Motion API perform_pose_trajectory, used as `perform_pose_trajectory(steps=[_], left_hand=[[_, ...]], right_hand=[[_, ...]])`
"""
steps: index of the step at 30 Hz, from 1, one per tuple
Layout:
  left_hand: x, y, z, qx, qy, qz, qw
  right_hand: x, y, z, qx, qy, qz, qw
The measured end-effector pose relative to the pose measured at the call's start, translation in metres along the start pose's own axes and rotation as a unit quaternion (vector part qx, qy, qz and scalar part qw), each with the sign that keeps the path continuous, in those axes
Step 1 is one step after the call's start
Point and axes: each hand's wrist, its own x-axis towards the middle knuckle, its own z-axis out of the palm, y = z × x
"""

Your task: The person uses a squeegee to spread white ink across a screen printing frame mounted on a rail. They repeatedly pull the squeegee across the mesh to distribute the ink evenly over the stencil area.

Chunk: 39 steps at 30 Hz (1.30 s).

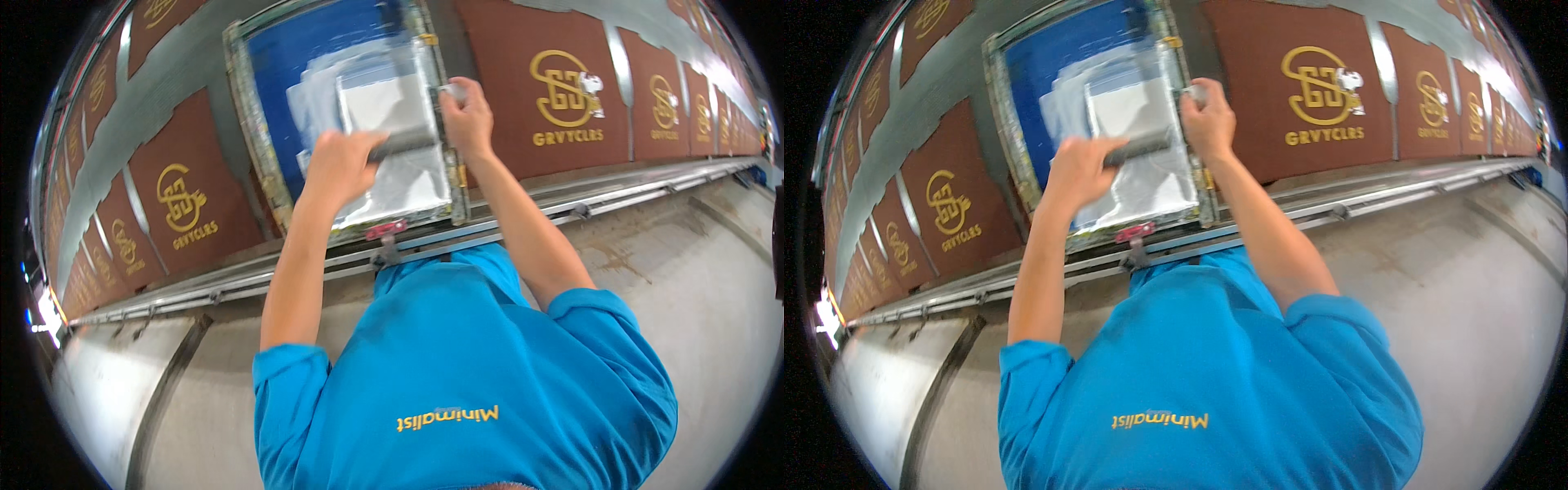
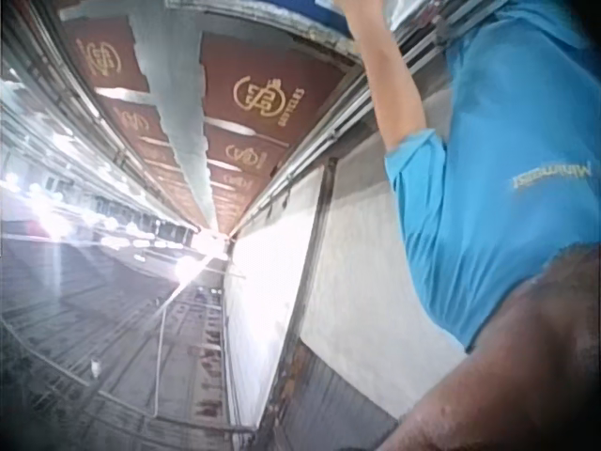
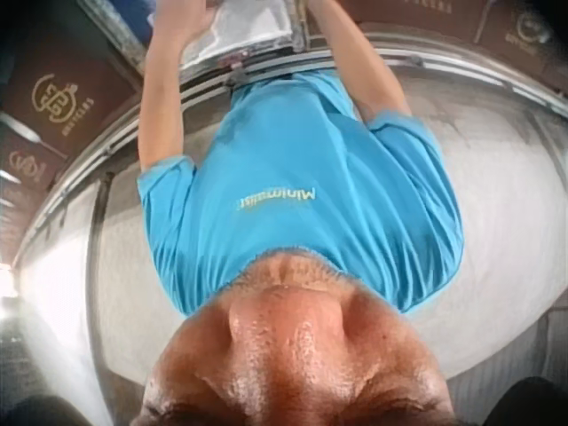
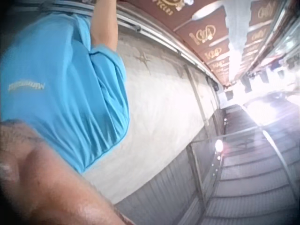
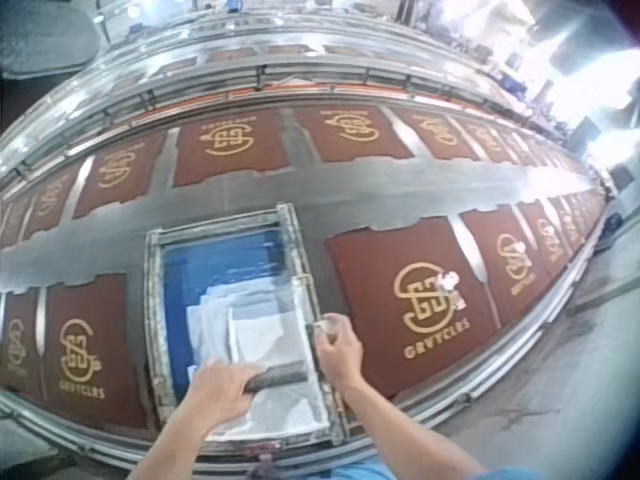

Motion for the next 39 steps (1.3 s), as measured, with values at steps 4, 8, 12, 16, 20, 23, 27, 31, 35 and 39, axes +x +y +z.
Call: perform_pose_trajectory(steps=[4,8,12,16,20,23,27,31,35,39], left_hand=[[0.069,-0.033,-0.026,0.056,-0.027,-0.021,0.998],[0.116,-0.06,-0.029,0.062,-0.015,-0.007,0.998],[0.131,-0.058,-0.032,0.07,-0.043,-0.045,0.996],[0.131,-0.055,-0.038,0.095,-0.025,-0.049,0.994],[0.11,-0.042,-0.021,0.088,0.018,-0.029,0.996],[0.05,-0.028,0.029,0.057,0.045,-0.016,0.997],[-0.011,0.009,0.04,0.01,0.026,-0.02,0.999],[0.04,-0.011,0.001,-0.01,-0.183,-0.108,0.977],[0.106,-0.054,-0.031,0.092,-0.047,-0.053,0.993],[0.115,-0.046,-0.024,0.08,0.024,-0.082,0.993]], right_hand=[[-0.008,-0.011,0.0,-0.026,-0.032,0.059,0.997],[0.004,0.009,0.003,0.026,-0.059,0.059,0.996],[0.045,-0.053,0.004,-0.109,0.082,-0.353,0.926],[0.075,-0.102,0.021,-0.278,-0.21,-0.387,0.854],[0.06,-0.069,0.03,-0.251,-0.15,-0.438,0.85],[0.0,-0.035,0.01,-0.237,-0.173,-0.43,0.854],[-0.069,-0.028,-0.021,-0.238,-0.216,-0.397,0.86],[-0.02,-0.056,-0.013,-0.28,-0.303,-0.365,0.834],[0.063,-0.088,0.022,-0.276,-0.225,-0.43,0.83],[0.078,-0.079,0.037,-0.278,-0.157,-0.455,0.831]])
